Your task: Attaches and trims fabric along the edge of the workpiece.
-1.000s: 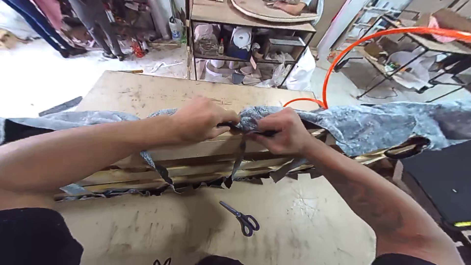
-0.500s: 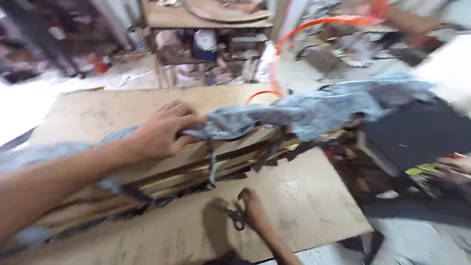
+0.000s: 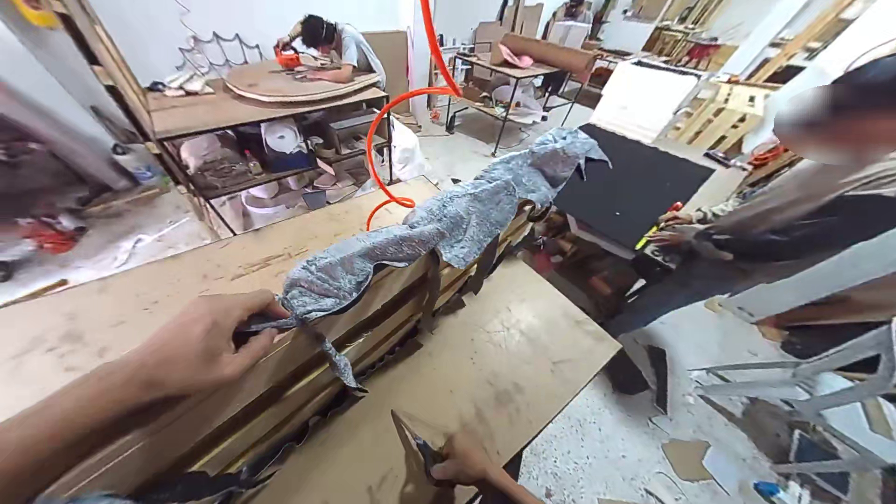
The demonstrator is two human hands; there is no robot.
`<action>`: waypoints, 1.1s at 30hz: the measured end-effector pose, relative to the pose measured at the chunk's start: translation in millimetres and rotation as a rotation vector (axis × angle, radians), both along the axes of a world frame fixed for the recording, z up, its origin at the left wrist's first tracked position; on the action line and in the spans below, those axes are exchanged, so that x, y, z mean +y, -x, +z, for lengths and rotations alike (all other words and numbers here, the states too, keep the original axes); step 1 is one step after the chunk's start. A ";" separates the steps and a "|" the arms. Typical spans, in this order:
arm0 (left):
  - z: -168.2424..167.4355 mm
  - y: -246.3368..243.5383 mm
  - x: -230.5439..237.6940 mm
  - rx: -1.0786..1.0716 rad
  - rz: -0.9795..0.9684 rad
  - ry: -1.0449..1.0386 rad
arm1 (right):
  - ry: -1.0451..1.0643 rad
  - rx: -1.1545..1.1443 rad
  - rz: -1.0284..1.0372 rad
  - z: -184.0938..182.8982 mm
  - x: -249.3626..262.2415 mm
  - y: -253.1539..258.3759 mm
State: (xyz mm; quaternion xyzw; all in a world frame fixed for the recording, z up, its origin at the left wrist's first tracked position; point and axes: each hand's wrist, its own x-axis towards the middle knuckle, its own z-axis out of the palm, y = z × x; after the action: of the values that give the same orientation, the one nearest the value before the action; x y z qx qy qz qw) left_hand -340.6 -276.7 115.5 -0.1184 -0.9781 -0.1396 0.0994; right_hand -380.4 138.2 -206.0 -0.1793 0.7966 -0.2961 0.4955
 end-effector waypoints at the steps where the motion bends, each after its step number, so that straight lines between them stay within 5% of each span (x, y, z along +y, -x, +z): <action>1: -6.1 -3.1 1.9 0.084 -0.009 -0.029 | 0.178 -0.272 -0.120 6.5 9.4 -1.2; 3: -12.5 -10.2 8.8 0.224 -0.035 -0.028 | 0.455 -0.592 -0.219 30.7 20.1 -7.7; 7: -22.9 -27.6 17.0 0.357 -0.052 0.028 | 0.826 -0.404 -0.015 120.6 3.7 -19.8; 11: -24.1 -32.2 20.8 0.429 -0.089 0.097 | 1.109 -0.485 0.221 174.5 -46.3 -13.9; 19: -30.2 -47.9 42.3 0.550 -0.156 0.190 | 1.127 -0.613 0.110 190.3 -90.0 -10.5; 24: -27.3 -55.4 57.5 0.581 -0.187 0.293 | 1.025 -0.537 -0.122 207.9 -66.6 -42.1; 33: -23.4 -67.3 70.0 0.510 -0.298 0.395 | 0.882 -0.559 -0.228 234.0 -58.1 -54.0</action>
State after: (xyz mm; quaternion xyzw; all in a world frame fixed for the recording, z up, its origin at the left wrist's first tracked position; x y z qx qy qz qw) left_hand -273.4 -206.8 92.1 -0.3079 -0.9018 0.0735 0.2941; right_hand -326.4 80.1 28.0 -0.1969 0.4486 -0.6914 0.5311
